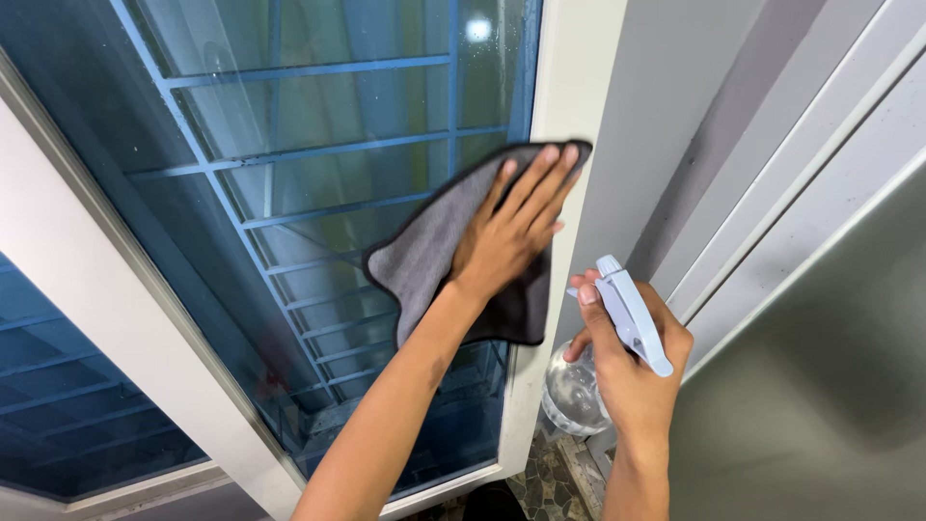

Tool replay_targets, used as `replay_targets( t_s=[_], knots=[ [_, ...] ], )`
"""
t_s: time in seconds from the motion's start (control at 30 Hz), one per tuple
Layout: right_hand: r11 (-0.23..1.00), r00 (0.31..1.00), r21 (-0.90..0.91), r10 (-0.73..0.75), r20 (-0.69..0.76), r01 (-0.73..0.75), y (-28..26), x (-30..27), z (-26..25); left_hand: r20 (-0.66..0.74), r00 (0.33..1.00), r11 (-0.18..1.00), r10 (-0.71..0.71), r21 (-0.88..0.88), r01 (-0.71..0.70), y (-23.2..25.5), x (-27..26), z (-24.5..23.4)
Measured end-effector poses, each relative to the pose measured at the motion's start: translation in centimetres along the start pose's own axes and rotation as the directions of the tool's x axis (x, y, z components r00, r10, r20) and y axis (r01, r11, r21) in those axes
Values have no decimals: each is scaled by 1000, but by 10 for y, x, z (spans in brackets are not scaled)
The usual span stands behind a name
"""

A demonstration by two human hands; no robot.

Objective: The person cleans a glass window pane by spraying liquid from a bottle and wiping the surface with a cloth.

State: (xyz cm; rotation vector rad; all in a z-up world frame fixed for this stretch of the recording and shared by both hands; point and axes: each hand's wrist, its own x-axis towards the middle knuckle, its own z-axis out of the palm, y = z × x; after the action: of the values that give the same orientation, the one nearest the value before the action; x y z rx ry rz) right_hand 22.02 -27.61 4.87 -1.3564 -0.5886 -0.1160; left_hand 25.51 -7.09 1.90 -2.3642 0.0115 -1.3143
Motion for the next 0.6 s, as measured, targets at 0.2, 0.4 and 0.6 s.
replay_targets(
  t_s=[0.2, 0.4, 0.6],
  knots=[
    [1000, 1000, -10, -4, 4, 4, -3, 4, 1, 69, 993, 945, 95, -320, -68, -1, -11, 1],
    [1000, 1000, -28, -2, -9, 2, -2, 3, -6, 75, 995, 972, 63, -232, -44, -20, 33, -14],
    [1000, 1000, -6, 6, 0, -6, -3, 4, -4, 134, 952, 914, 276, -344, -216, -22, 20, -20]
  ],
)
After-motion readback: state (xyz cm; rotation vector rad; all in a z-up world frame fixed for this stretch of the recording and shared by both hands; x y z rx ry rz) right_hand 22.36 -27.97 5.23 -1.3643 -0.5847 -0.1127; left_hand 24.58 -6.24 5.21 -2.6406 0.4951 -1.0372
